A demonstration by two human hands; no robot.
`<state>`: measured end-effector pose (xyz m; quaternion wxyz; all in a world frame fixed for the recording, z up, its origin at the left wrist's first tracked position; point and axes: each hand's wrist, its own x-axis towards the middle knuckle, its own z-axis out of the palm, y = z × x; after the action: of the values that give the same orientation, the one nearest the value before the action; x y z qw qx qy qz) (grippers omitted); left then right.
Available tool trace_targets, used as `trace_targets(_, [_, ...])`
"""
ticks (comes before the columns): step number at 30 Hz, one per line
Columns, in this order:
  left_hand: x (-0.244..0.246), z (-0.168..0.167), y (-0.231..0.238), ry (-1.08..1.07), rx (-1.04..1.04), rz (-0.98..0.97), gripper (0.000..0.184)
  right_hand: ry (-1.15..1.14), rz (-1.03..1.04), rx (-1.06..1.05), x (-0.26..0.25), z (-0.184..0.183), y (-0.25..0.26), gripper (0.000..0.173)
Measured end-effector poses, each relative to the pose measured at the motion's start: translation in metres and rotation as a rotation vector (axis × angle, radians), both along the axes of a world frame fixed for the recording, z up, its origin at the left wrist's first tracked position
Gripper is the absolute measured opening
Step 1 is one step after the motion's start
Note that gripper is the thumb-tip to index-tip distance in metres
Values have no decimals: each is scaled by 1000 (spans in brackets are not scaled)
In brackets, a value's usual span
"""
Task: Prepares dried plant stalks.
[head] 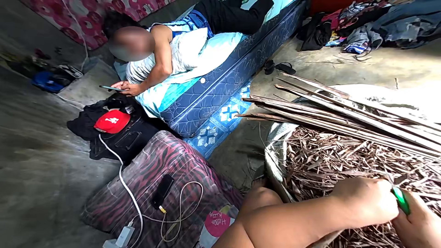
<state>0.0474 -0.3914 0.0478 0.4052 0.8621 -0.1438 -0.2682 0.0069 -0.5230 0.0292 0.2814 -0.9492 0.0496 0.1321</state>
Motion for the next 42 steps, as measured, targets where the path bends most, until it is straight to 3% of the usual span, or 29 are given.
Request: trace_targets(42, [3,0,0,-5,24,61,34,45,-16,-104,1,2,5,39])
